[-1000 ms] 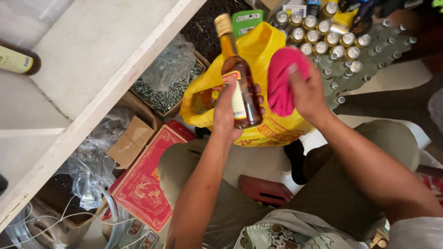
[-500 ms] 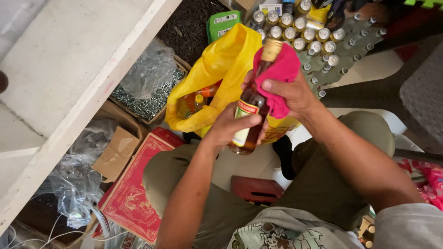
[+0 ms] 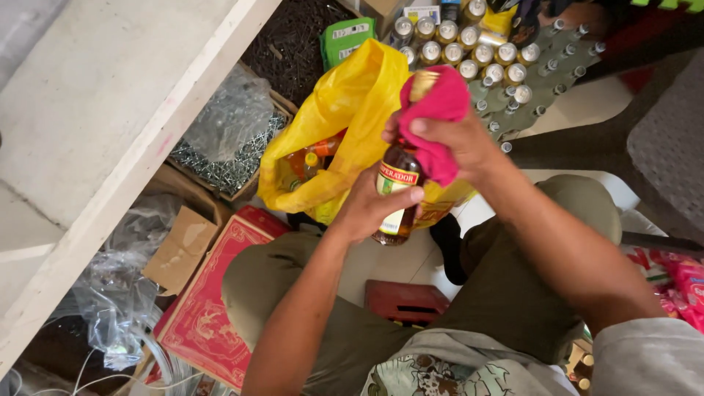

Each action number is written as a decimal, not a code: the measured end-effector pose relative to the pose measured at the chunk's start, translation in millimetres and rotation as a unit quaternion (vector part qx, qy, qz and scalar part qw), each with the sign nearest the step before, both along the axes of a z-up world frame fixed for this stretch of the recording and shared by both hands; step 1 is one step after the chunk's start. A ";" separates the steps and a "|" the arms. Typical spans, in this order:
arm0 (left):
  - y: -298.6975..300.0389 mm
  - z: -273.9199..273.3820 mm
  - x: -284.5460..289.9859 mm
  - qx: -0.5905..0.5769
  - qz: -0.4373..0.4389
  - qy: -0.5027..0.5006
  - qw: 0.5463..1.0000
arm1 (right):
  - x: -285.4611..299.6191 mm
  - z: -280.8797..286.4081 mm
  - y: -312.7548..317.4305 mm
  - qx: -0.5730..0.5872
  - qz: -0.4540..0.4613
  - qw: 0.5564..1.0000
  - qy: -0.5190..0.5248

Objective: Wiping liquor bottles with a cloth and organizing them in a bag or on shelves.

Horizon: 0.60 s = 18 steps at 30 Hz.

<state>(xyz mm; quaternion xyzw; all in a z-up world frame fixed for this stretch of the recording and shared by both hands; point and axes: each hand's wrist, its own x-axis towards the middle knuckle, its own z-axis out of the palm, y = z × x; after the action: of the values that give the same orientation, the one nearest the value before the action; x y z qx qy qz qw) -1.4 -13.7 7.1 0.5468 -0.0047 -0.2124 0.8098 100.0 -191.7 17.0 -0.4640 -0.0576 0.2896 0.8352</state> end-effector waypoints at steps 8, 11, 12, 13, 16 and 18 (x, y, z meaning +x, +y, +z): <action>5.6 11.4 -5.5 0.035 0.036 -0.128 0.991 | 19.5 12.4 -22.9 0.106 0.084 0.978 -0.161; 11.4 11.0 -6.7 0.052 0.059 -0.133 0.988 | 19.0 11.9 -27.3 0.076 0.032 0.980 -0.182; 13.0 11.2 -6.3 0.054 0.058 -0.134 0.988 | 19.3 12.5 -29.1 0.067 0.011 0.980 -0.189; 12.4 12.4 -6.1 0.055 0.059 -0.132 0.988 | 19.8 10.4 -29.7 0.068 0.013 0.980 -0.188; 10.3 14.5 -4.4 0.040 0.049 -0.147 0.987 | 19.0 5.8 -31.5 0.046 -0.014 0.984 -0.173; 8.9 15.5 -4.2 0.036 0.041 -0.141 0.988 | 14.1 6.3 -31.4 0.063 -0.017 0.988 -0.143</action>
<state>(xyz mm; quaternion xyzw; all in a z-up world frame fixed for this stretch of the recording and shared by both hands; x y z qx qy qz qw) -5.6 -4.8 22.6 0.5997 -0.0893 -0.0997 0.7889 114.1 -223.1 23.3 -0.4485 -0.1864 0.2015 0.8506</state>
